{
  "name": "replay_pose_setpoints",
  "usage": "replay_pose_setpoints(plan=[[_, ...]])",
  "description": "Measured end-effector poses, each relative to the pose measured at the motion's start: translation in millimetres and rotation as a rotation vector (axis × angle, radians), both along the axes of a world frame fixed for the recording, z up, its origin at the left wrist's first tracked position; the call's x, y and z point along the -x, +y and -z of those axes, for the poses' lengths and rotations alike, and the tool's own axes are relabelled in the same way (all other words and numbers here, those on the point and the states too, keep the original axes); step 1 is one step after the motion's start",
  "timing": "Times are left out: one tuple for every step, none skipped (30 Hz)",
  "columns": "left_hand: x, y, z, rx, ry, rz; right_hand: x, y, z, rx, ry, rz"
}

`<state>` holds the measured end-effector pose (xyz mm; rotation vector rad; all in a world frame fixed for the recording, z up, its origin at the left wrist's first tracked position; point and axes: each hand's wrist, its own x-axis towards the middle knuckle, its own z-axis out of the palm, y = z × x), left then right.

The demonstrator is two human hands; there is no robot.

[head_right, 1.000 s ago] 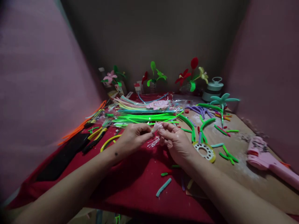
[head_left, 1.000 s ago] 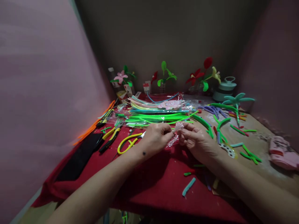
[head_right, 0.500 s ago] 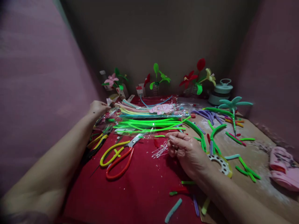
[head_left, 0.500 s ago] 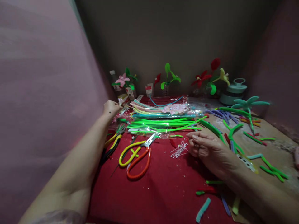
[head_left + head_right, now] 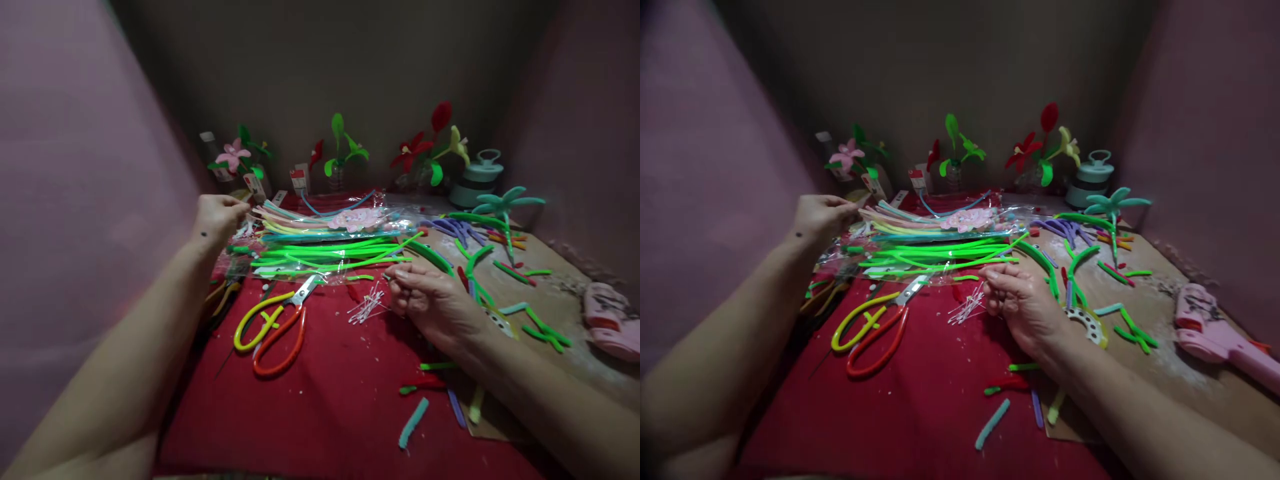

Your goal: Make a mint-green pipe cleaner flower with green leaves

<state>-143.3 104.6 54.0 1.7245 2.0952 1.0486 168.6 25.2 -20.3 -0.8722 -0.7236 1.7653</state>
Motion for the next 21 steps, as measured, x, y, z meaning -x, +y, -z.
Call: replay_pose_setpoints(plan=[[-14,-11,-0.7,-0.023,0.004,-0.005,0,0,0.5,-0.006,-0.005,-0.001],[-30,-22,0.8,-0.022,0.009,0.023,0,-1,1.1,-0.01,-0.012,-0.001],[-47,-32,4.5,0.003,0.021,0.092,0,-1,1.7,-0.014,-0.016,0.003],[-65,-43,10.1,0.077,0.06,0.282,0,-1,2.4,-0.019,-0.018,0.006],[-83,-52,17.1,0.108,0.106,0.429,-1,-1,3.0,-0.021,-0.018,0.004],[-100,-62,24.7,0.116,0.141,0.551,-1,-1,3.5,-0.029,-0.015,0.003],[-117,-70,32.1,0.115,0.178,0.637,-2,0,3.8,-0.038,-0.011,0.0],[-131,-77,38.6,0.127,0.239,0.717,-2,0,4.1,-0.047,-0.008,-0.001],[-143,-83,43.8,0.128,0.324,0.766,-3,1,4.1,-0.056,-0.005,0.002],[-152,-88,47.4,0.122,0.417,0.79,-4,2,4.1,-0.06,-0.005,0.005],[-159,-90,49.5,0.113,0.496,0.784,-4,2,3.9,-0.063,-0.006,0.01],[-164,-90,50.4,0.104,0.551,0.769,-5,3,3.6,-0.066,-0.006,0.013],[-166,-89,50.4,0.096,0.572,0.754,-5,3,3.2,-0.07,-0.003,0.016],[-167,-86,50.0,0.088,0.557,0.741,-6,4,2.6,-0.075,0.003,0.021],[-167,-82,49.7,0.077,0.513,0.736,-6,4,2.0,-0.078,0.012,0.027],[-166,-79,49.7,0.062,0.449,0.732,-6,4,1.3,-0.076,0.021,0.033],[-165,-75,50.1,0.043,0.38,0.728,-6,4,0.7,-0.071,0.03,0.04],[-163,-72,50.9,0.025,0.316,0.722,-6,4,0.2,-0.061,0.037,0.045],[-162,-71,52.0,0.012,0.265,0.716,-6,5,0.0,-0.054,0.041,0.049],[-161,-70,53.4,0.002,0.23,0.713,-6,5,0.0,-0.051,0.046,0.052],[-159,-70,54.6,-0.004,0.214,0.716,-6,6,0.2,-0.052,0.048,0.053]])
